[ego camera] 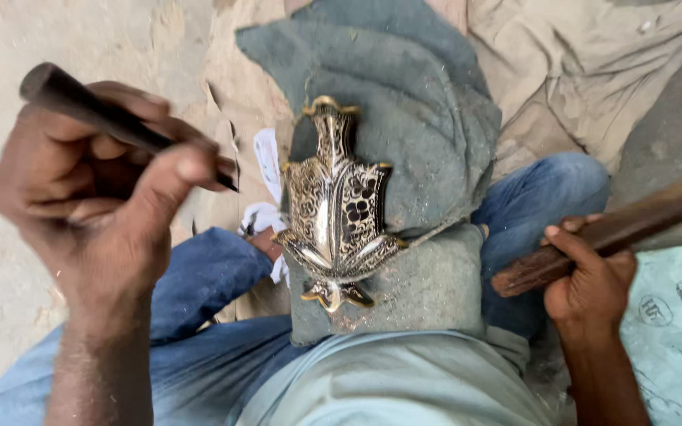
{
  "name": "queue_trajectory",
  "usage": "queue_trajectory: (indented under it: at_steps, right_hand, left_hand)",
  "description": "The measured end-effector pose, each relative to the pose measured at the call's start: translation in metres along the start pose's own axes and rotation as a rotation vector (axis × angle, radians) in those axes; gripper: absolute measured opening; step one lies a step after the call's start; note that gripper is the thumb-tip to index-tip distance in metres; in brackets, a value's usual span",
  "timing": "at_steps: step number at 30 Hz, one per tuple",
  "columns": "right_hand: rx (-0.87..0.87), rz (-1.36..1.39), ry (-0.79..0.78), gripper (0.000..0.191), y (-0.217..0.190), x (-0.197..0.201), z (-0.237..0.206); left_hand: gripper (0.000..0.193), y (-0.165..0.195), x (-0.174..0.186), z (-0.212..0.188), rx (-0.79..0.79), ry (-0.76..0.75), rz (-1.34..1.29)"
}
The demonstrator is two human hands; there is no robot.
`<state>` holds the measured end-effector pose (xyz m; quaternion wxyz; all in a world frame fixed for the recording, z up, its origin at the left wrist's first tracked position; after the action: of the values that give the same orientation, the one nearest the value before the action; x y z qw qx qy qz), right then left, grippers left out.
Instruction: The person sits on the floor and uses a hammer and chisel to shape and emboss a decorative metal object. They repeatedly reposition the chisel and strike it to refine the surface details.
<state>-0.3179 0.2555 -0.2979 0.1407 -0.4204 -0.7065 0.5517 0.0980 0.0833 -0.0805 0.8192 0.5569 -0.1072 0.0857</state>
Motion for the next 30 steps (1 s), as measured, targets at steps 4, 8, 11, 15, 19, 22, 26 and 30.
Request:
queue_trajectory:
  at_steps: [4,8,11,15,19,22,26,30]
  right_hand:
    - [-0.134,-0.052,0.034,0.031,0.019,0.007,0.032]
    - [-0.039,-0.183,0.035,0.030,0.023,-0.002,0.028]
    - [0.046,-0.300,0.037,0.029,0.022,-0.013,0.019]
    - [0.043,-0.332,0.052,0.027,0.023,-0.025,0.017]
    - [0.005,-0.306,0.043,0.030,0.015,-0.029,0.022]
    - [-0.180,-0.360,-0.007,0.037,0.000,-0.030,0.019]
    - [-0.037,-0.327,-0.176,0.041,-0.030,-0.043,0.002]
    - [0.028,-0.177,-0.388,0.053,-0.052,-0.066,-0.026]
  left_hand:
    - [0.028,-0.061,0.010,-0.028,0.424,0.214,-0.244]
    - [0.027,-0.081,-0.006,-0.069,0.535,0.199,-0.137]
    - [0.024,-0.074,-0.021,-0.086,0.490,0.229,-0.132]
    - [0.017,-0.063,-0.038,-0.077,0.382,0.163,-0.253]
    - [0.017,-0.058,-0.052,-0.042,0.213,-0.053,-0.073]
    - [0.033,-0.058,-0.068,-0.009,0.088,-0.266,0.015]
    - [0.035,-0.050,-0.089,0.023,-0.130,-0.521,0.034]
    - [0.031,-0.046,-0.110,0.050,-0.348,-0.693,0.024]
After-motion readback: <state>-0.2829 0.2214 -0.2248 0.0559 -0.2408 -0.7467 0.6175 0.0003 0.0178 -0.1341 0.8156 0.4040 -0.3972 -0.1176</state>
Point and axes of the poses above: each hand's wrist, its own z-axis towards the middle knuckle, its own x-axis out of the back of the hand, y = z × x, the point moved 2 cm from there along z, towards the middle knuckle, and after that the axes turned 7 degrees about y, right-handed, at the moved point
